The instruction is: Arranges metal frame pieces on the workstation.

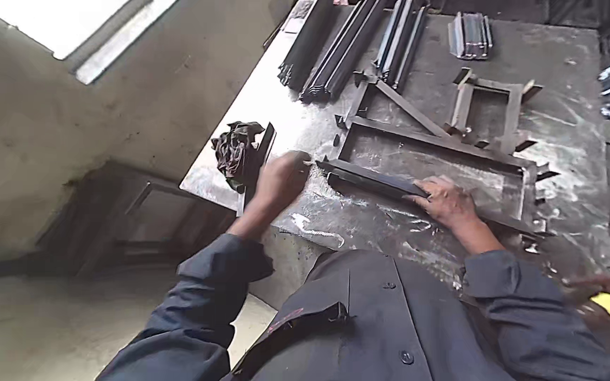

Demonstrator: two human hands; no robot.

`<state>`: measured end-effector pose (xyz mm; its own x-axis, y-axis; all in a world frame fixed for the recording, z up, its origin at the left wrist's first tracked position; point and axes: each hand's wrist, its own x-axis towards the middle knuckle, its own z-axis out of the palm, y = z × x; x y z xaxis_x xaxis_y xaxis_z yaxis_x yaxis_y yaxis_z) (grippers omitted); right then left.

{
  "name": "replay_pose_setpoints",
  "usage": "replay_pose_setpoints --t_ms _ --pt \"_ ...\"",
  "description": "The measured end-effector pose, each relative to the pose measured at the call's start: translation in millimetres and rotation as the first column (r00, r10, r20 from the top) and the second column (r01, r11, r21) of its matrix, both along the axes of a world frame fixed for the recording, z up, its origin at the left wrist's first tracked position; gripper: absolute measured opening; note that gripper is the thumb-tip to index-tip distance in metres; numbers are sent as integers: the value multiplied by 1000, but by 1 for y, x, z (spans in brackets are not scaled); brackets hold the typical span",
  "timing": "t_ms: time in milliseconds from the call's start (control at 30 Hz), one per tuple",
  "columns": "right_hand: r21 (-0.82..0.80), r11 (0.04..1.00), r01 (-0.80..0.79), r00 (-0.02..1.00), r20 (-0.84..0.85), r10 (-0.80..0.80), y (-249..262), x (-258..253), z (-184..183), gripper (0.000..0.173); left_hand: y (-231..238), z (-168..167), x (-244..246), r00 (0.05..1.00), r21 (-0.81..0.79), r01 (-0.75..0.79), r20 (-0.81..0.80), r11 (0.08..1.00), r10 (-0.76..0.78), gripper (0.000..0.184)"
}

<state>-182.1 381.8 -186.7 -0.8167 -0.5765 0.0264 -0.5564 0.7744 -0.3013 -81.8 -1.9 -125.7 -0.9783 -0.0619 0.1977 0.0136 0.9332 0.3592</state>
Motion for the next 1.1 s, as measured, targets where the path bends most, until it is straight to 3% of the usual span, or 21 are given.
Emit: replay_pose_setpoints --t_ms 133,200,267,333,433,867,1000,1100 --pt "8 998 -67 998 -12 67 2 6 -13 55 90 -46 -16 939 -79 344 13 936 -344 40" --pt "11 998 -64 997 49 63 6 6 -11 52 117 -58 -34 910 -115 408 126 906 -395 48" --pt "-18 999 -34 998 52 35 7 10 -8 45 129 -62 -49 899 -94 411 205 907 -386 34" --pt "-37 999 16 1000 12 -16 4 19 -6 40 133 -59 -56 887 -69 409 261 910 -380 24" --pt "-53 995 84 996 -40 -86 2 28 -12 36 132 -56 -60 868 -39 427 299 904 -397 25" --pt "-95 991 94 992 -76 -101 3 30 -16 33 130 -39 -69 765 -11 506 467 862 -443 29" --pt "-101 989 104 991 -72 -111 2 32 -17 35 129 -42 -69 772 -43 528 441 848 -458 28" --pt "-125 990 70 997 -24 -74 3 30 -10 53 118 -47 -68 800 75 527 291 847 -524 27"
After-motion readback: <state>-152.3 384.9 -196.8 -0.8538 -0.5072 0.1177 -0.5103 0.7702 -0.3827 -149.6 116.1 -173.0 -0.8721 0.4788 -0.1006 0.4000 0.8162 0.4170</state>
